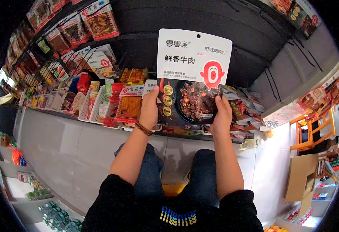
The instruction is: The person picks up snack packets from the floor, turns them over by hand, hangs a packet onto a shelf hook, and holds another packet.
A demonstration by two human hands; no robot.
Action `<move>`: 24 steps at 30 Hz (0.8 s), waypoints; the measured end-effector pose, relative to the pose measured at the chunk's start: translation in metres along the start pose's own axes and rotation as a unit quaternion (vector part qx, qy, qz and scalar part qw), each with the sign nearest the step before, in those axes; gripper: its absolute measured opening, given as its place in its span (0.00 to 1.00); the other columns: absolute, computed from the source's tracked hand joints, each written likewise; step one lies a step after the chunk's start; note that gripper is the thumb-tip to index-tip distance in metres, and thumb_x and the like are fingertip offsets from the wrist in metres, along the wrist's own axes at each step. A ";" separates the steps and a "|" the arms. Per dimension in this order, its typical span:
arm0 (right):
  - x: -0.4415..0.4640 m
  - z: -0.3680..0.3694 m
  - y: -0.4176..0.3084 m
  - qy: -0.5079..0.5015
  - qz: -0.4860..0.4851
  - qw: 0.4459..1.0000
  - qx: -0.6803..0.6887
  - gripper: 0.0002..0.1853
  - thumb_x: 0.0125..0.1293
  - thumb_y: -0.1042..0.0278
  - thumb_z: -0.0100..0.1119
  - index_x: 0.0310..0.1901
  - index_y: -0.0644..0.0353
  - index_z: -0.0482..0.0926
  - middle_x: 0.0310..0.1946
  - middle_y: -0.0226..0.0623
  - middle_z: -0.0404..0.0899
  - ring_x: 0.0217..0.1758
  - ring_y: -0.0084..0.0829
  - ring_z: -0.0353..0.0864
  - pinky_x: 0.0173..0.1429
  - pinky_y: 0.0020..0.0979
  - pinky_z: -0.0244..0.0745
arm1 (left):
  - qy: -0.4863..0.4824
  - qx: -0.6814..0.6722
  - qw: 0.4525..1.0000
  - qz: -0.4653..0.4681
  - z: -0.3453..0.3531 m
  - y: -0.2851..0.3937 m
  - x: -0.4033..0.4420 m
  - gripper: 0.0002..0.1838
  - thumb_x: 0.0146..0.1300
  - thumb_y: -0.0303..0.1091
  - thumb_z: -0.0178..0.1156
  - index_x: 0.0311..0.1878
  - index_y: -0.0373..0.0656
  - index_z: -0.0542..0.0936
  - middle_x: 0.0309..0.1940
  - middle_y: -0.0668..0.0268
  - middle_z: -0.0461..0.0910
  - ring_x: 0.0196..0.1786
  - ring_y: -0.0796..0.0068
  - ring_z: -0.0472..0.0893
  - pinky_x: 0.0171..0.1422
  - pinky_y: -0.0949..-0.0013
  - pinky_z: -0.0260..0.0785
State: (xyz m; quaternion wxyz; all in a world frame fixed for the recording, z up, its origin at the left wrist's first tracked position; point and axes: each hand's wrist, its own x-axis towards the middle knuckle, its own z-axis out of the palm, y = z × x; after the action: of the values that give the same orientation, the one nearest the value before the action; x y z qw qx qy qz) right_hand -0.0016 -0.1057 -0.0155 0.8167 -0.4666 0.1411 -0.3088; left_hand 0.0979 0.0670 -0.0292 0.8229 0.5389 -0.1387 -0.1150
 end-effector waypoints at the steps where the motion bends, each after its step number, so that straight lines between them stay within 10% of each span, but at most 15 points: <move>1: 0.001 0.000 0.001 -0.005 0.001 1.000 -0.003 0.17 0.59 0.66 0.51 0.45 0.71 0.70 0.38 0.33 0.73 0.42 0.21 0.68 0.50 0.21 0.60 | 0.050 0.029 0.998 0.005 -0.002 -0.011 0.003 0.22 0.62 0.47 0.44 0.38 0.33 0.74 0.33 0.66 0.74 0.36 0.78 0.71 0.44 0.75 0.61; 24: 0.014 -0.002 0.033 0.003 -0.004 1.000 -0.027 0.13 0.61 0.69 0.47 0.45 0.66 0.70 0.39 0.33 0.74 0.41 0.23 0.72 0.47 0.25 0.67 | 0.039 0.042 0.998 0.006 0.003 0.005 0.001 0.21 0.63 0.44 0.42 0.40 0.32 0.73 0.35 0.66 0.74 0.37 0.80 0.70 0.43 0.77 0.61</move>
State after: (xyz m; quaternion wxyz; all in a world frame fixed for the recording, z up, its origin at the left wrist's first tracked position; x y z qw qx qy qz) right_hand 0.0211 -0.1035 -0.0439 0.8022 -0.4884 0.1499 -0.3089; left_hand 0.0975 0.0658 -0.0237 0.8051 0.5760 -0.1146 -0.0833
